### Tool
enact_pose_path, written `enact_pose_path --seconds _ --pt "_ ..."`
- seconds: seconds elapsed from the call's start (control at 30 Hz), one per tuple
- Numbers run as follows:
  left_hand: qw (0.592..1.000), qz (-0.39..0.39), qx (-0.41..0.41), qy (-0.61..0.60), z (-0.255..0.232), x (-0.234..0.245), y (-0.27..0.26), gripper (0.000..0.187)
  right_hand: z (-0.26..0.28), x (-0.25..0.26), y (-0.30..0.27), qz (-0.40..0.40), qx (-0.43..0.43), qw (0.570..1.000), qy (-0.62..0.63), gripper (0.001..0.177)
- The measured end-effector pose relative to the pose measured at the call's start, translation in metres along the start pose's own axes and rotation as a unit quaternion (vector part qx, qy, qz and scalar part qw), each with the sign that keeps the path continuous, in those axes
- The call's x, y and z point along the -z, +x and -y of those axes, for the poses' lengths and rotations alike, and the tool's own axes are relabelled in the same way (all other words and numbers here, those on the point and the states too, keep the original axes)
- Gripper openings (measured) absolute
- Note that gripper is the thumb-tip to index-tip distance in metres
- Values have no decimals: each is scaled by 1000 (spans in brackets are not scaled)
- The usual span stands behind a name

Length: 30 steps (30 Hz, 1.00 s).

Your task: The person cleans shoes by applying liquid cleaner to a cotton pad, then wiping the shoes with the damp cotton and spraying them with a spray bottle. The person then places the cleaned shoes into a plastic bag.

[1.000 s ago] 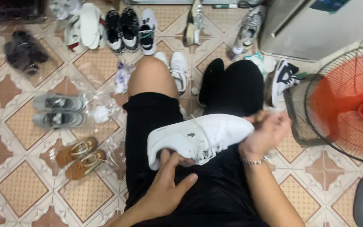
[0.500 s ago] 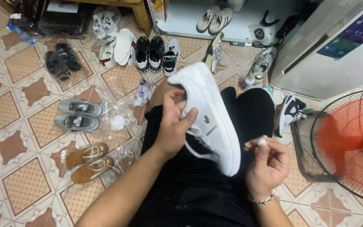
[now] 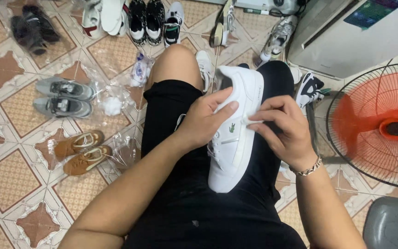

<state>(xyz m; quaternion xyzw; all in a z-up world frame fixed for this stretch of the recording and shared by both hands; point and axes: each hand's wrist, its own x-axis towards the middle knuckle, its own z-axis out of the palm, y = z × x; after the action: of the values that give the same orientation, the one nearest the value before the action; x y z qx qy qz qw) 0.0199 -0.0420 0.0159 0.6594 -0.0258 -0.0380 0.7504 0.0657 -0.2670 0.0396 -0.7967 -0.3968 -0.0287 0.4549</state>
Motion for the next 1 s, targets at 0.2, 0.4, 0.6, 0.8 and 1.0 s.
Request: enact_pose_path --seconds 0.2,0.4,0.6,0.8,1.0 --pt "982 72 15 -174 26 5 11 41 29 2 19 71 76 994 -30 20" --pt "979 69 47 -186 28 4 11 41 -2 2 9 88 -28 993 77 11" --pt "984 65 28 -161 43 8 9 38 17 5 16 148 43 986 70 13" --pt "981 61 47 -179 41 9 9 40 27 -1 10 117 -27 990 68 9" --pt "982 50 47 -177 48 12 10 39 5 -9 -10 128 -102 975 148 5"
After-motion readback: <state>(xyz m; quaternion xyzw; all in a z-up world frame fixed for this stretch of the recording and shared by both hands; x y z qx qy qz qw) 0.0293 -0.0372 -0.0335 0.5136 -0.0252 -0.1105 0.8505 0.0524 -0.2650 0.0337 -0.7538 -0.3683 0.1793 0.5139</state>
